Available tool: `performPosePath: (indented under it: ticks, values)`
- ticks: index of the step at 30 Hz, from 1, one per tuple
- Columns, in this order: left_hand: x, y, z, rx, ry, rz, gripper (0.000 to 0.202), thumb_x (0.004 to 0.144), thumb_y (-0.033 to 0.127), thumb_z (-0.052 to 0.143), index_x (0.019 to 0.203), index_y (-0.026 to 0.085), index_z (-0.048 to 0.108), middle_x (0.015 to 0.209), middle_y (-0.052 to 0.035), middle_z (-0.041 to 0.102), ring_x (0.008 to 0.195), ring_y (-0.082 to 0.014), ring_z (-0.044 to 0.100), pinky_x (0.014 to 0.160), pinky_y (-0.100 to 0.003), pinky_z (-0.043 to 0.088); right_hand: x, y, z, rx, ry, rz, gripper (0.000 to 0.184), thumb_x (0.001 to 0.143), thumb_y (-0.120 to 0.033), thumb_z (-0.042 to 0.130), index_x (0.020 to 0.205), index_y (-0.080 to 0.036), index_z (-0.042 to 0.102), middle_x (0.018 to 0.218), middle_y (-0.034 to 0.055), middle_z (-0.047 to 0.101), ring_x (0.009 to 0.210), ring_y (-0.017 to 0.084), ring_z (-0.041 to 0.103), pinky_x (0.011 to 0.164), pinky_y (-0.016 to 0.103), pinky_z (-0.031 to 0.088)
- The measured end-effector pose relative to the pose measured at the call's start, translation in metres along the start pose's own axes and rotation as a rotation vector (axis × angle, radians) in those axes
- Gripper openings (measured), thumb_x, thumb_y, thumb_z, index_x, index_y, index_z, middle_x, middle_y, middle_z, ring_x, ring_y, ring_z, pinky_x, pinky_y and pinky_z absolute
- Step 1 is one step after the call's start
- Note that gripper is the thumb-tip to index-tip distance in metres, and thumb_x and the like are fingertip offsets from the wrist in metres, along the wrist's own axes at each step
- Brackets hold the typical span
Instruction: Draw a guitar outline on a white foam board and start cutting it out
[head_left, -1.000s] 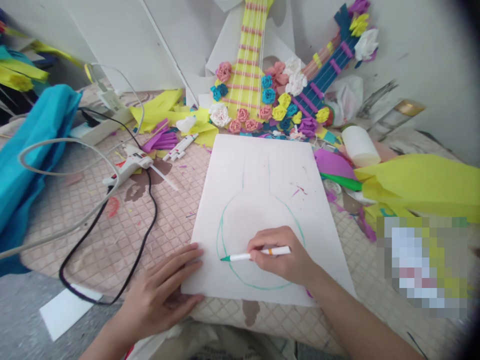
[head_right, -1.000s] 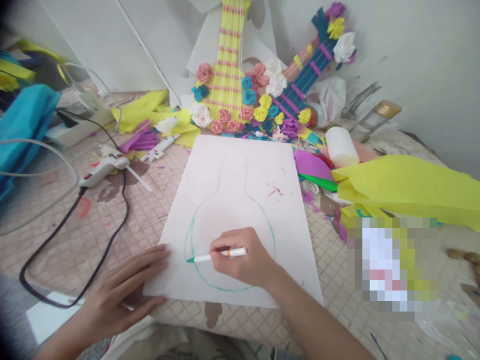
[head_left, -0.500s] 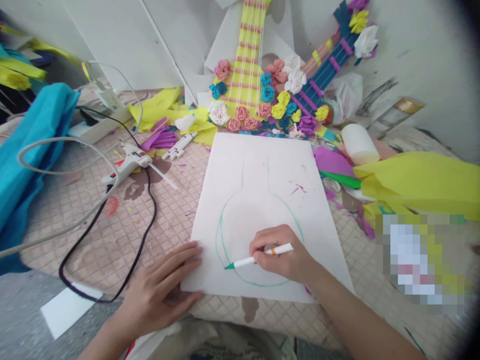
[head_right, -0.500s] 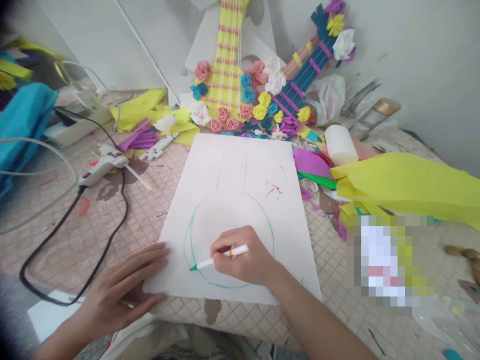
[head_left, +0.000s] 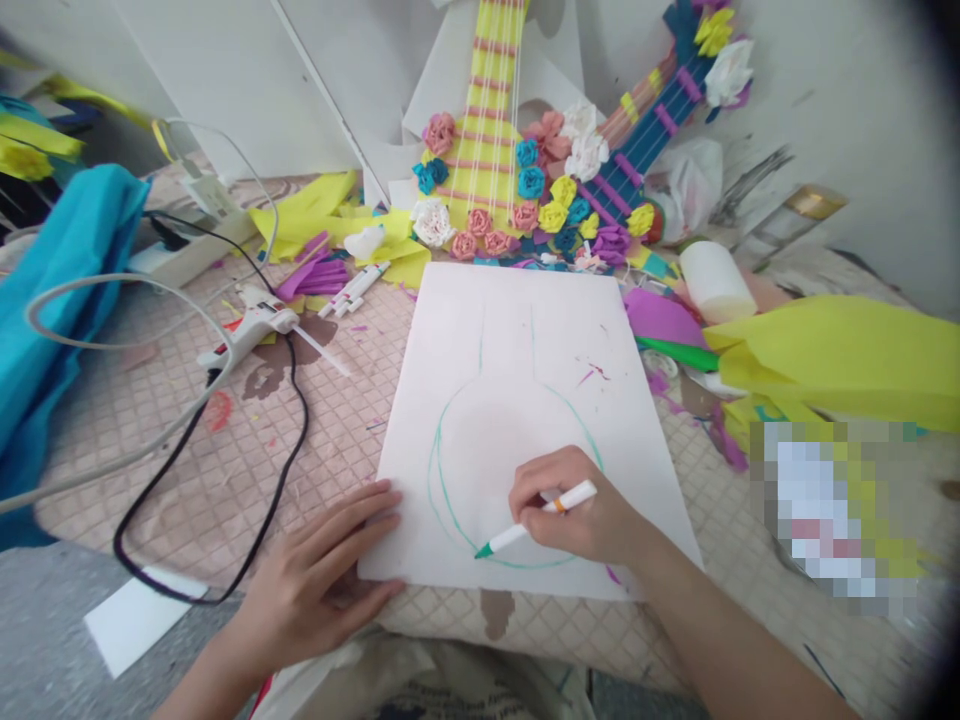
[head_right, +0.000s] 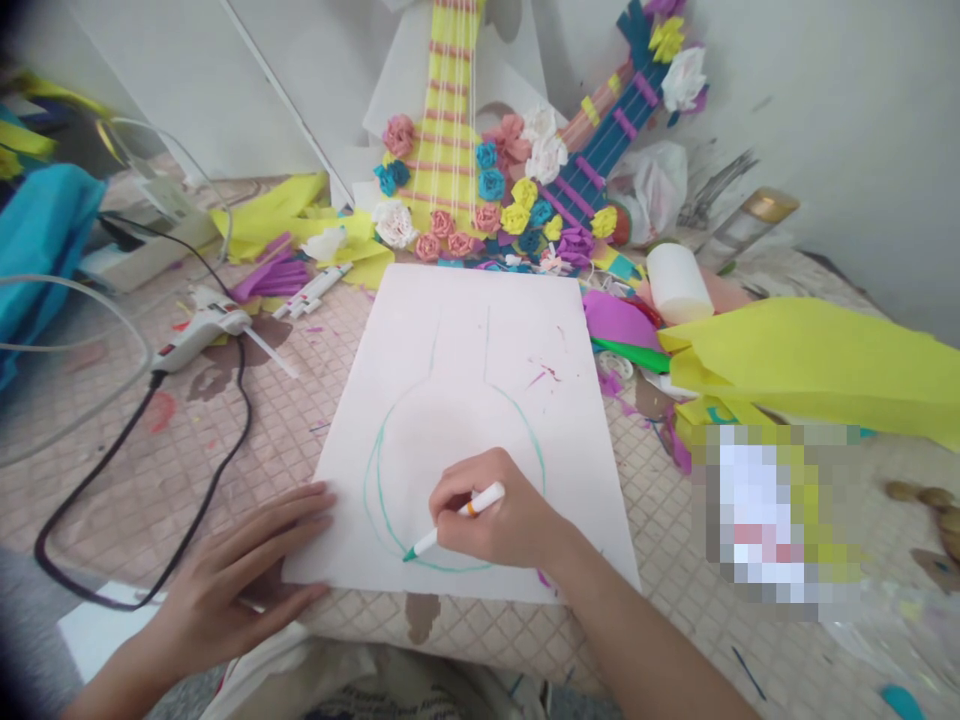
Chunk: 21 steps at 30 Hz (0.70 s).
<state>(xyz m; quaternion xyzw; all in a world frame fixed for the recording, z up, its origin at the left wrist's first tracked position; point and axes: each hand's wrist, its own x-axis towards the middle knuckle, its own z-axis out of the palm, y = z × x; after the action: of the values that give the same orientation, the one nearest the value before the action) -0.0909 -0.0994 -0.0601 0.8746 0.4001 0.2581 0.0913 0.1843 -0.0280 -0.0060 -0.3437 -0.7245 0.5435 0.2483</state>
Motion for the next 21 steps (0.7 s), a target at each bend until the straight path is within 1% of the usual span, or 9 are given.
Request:
performPosePath:
  ticks: [6, 9, 12, 14, 15, 16, 17, 18, 21]
  values:
    - [0.003, 0.001, -0.001, 0.001, 0.012, -0.011, 0.046, 0.071, 0.023, 0.066, 0.115, 0.018, 0.054, 0.119, -0.0116, 0.058, 0.113, -0.0261, 0.052, 0.089, -0.037, 0.050, -0.005, -0.002, -0.009, -0.022, -0.017, 0.017, 0.015, 0.062, -0.008, 0.046, 0.051, -0.017, 0.052, 0.051, -0.0020, 0.049, 0.048, 0.008, 0.041, 0.045, 0.020, 0.034]
    - [0.002, 0.000, -0.001, -0.001, 0.015, -0.012, 0.046, 0.072, 0.024, 0.065, 0.116, 0.018, 0.053, 0.119, -0.0117, 0.058, 0.113, -0.0262, 0.052, 0.089, -0.038, 0.050, -0.006, -0.002, -0.009, -0.016, -0.010, 0.003, 0.015, 0.064, -0.009, 0.046, 0.052, -0.016, 0.053, 0.051, -0.0018, 0.050, 0.047, 0.008, 0.041, 0.045, 0.020, 0.035]
    - [0.001, 0.000, -0.001, 0.000, 0.009, -0.012, 0.047, 0.072, 0.024, 0.064, 0.117, 0.019, 0.053, 0.120, -0.0116, 0.057, 0.114, -0.0264, 0.052, 0.089, -0.038, 0.050, -0.007, -0.002, -0.010, -0.027, -0.033, 0.017, 0.015, 0.064, -0.009, 0.047, 0.052, -0.016, 0.054, 0.051, -0.0019, 0.050, 0.048, 0.008, 0.042, 0.046, 0.020, 0.035]
    - [0.001, 0.000, -0.001, 0.005, 0.005, -0.012, 0.046, 0.072, 0.024, 0.064, 0.117, 0.019, 0.053, 0.120, -0.0113, 0.057, 0.114, -0.0263, 0.051, 0.089, -0.037, 0.050, -0.009, -0.003, -0.014, -0.033, -0.038, 0.025, 0.016, 0.064, -0.008, 0.048, 0.053, -0.017, 0.055, 0.051, -0.0022, 0.051, 0.048, 0.008, 0.042, 0.046, 0.021, 0.034]
    - [0.001, 0.000, -0.001, 0.006, 0.000, -0.010, 0.046, 0.072, 0.024, 0.064, 0.117, 0.019, 0.053, 0.120, -0.0113, 0.057, 0.114, -0.0262, 0.051, 0.089, -0.037, 0.050, -0.011, -0.003, -0.019, -0.027, -0.017, 0.021, 0.015, 0.065, -0.009, 0.049, 0.054, -0.017, 0.056, 0.052, -0.0022, 0.052, 0.048, 0.008, 0.043, 0.046, 0.021, 0.034]
    - [0.001, 0.000, -0.002, 0.008, -0.004, -0.009, 0.047, 0.073, 0.024, 0.064, 0.117, 0.019, 0.052, 0.121, -0.0113, 0.057, 0.115, -0.0263, 0.051, 0.089, -0.037, 0.050, -0.013, -0.002, -0.025, -0.010, 0.035, 0.004, 0.014, 0.066, -0.010, 0.051, 0.056, -0.017, 0.058, 0.052, -0.0022, 0.052, 0.048, 0.009, 0.044, 0.046, 0.022, 0.034]
    - [0.002, 0.000, -0.002, 0.009, -0.008, -0.004, 0.047, 0.073, 0.024, 0.064, 0.118, 0.019, 0.052, 0.121, -0.0115, 0.057, 0.115, -0.0263, 0.050, 0.090, -0.037, 0.050, -0.016, -0.002, -0.032, 0.015, 0.122, -0.020, 0.013, 0.068, -0.012, 0.052, 0.058, -0.018, 0.060, 0.053, -0.0020, 0.053, 0.048, 0.009, 0.045, 0.046, 0.023, 0.034]
    - [0.002, -0.001, -0.002, 0.010, -0.012, 0.004, 0.047, 0.073, 0.024, 0.064, 0.118, 0.018, 0.052, 0.121, -0.0118, 0.056, 0.115, -0.0263, 0.050, 0.090, -0.037, 0.050, -0.019, 0.000, -0.040, 0.044, 0.246, -0.049, 0.012, 0.068, -0.014, 0.053, 0.060, -0.018, 0.061, 0.053, -0.0017, 0.054, 0.049, 0.010, 0.047, 0.047, 0.023, 0.035]
    - [0.000, -0.002, -0.003, 0.012, -0.008, 0.026, 0.048, 0.073, 0.021, 0.064, 0.119, 0.017, 0.051, 0.122, -0.0127, 0.055, 0.117, -0.0261, 0.049, 0.091, -0.037, 0.049, -0.029, 0.009, -0.064, 0.141, 0.727, -0.156, 0.011, 0.069, -0.016, 0.054, 0.061, -0.020, 0.062, 0.056, -0.0012, 0.056, 0.055, 0.012, 0.051, 0.055, 0.027, 0.041]
